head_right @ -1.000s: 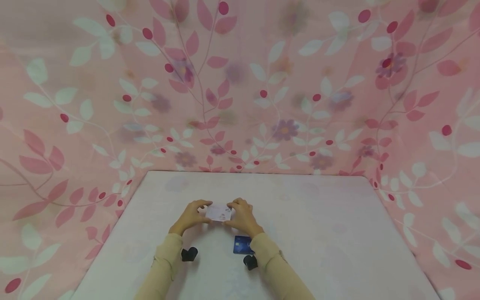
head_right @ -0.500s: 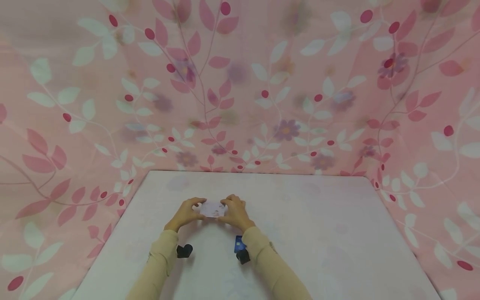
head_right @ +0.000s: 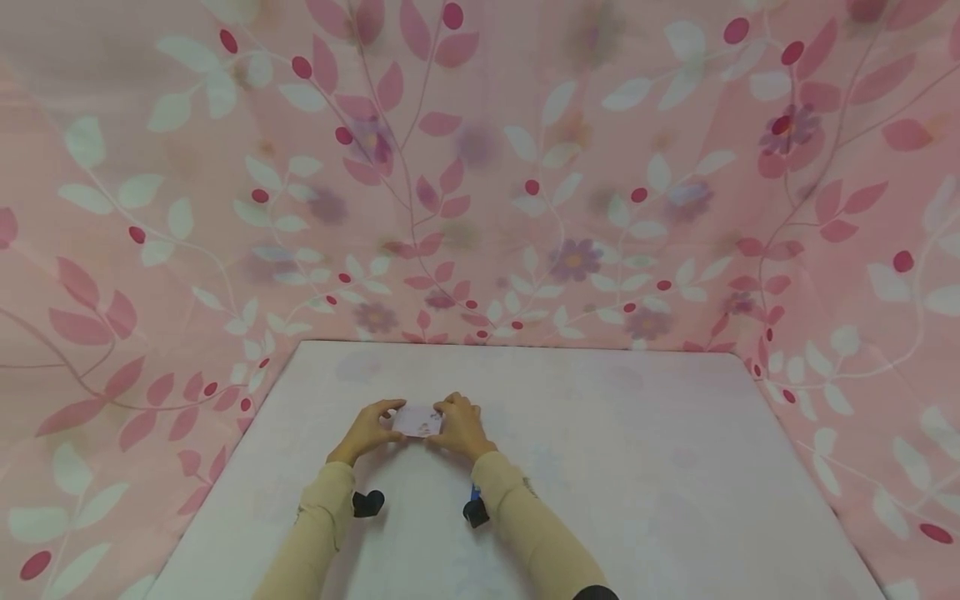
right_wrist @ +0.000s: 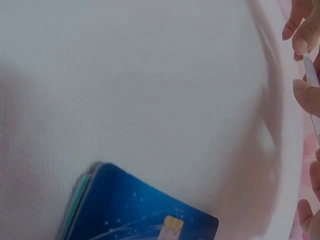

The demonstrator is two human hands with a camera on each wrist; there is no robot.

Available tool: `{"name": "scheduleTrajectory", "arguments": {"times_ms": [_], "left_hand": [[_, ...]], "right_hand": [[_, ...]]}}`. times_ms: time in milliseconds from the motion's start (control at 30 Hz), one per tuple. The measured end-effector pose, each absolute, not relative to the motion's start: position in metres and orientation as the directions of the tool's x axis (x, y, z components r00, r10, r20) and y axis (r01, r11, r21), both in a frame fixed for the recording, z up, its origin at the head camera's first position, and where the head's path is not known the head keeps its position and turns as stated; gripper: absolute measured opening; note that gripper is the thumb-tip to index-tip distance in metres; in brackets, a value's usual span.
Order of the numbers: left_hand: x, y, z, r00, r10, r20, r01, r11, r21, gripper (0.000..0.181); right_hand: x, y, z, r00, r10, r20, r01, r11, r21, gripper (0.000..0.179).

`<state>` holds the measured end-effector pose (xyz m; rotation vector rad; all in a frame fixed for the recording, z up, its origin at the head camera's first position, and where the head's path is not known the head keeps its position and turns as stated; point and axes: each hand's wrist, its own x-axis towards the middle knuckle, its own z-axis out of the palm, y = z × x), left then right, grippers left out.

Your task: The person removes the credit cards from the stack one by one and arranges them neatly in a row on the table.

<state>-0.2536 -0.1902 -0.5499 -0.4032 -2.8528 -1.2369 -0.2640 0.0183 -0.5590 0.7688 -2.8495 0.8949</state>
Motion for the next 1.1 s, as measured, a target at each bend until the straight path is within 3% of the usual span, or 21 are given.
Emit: {"name": "scheduleTrajectory", "arguments": {"times_ms": [600, 1100], "left_hand": [[-0.255, -0.201, -0.572, -0.976, 0.199, 0.085, 0.2, 0.685, 0.701, 0.06], [-0.255, -0.201, -0.575, -0.979, 0.201, 0.029, 0.168, 0.726, 0.667, 0.057]], "right_hand": [[-0.259, 0.001, -0.565, -0.904, -0.416, 0.097, -0.398, 0.741, -0.541, 0.059], [-0.257, 0.003, -0.575, -0.896, -0.441, 0.057, -0.414, 0.78, -0.47, 0.057]]}}
